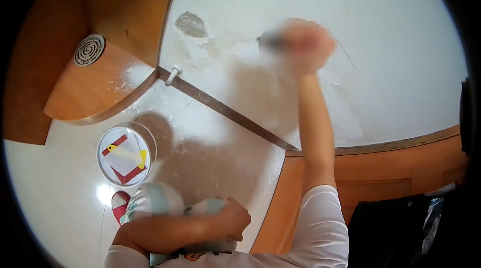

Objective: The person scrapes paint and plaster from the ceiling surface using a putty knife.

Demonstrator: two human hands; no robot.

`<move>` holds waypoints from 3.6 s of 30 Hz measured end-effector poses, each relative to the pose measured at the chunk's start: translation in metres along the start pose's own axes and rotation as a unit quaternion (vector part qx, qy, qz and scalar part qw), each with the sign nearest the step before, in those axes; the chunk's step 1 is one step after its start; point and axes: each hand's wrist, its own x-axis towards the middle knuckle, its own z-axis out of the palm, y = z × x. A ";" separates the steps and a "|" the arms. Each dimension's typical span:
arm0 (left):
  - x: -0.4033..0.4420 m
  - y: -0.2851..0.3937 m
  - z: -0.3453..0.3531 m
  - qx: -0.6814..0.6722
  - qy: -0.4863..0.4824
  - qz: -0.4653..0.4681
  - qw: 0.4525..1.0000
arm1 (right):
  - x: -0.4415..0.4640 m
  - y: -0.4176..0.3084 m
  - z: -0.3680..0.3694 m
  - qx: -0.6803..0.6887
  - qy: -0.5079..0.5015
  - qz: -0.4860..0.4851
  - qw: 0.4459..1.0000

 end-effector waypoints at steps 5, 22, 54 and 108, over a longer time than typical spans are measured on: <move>0.000 -0.006 -0.006 -0.001 -0.027 -0.012 1.000 | 0.002 0.003 -0.003 0.060 -0.029 -0.077 0.995; -0.006 -0.007 -0.013 0.014 -0.015 -0.008 1.000 | 0.013 0.004 0.015 0.037 -0.074 -0.082 0.993; 0.001 -0.018 -0.017 0.000 -0.064 -0.018 0.998 | -0.016 0.044 0.026 -0.045 -0.085 -0.016 0.995; -0.010 0.002 0.001 0.069 -0.001 -0.026 0.997 | -0.035 0.051 0.019 0.096 0.029 -0.032 0.994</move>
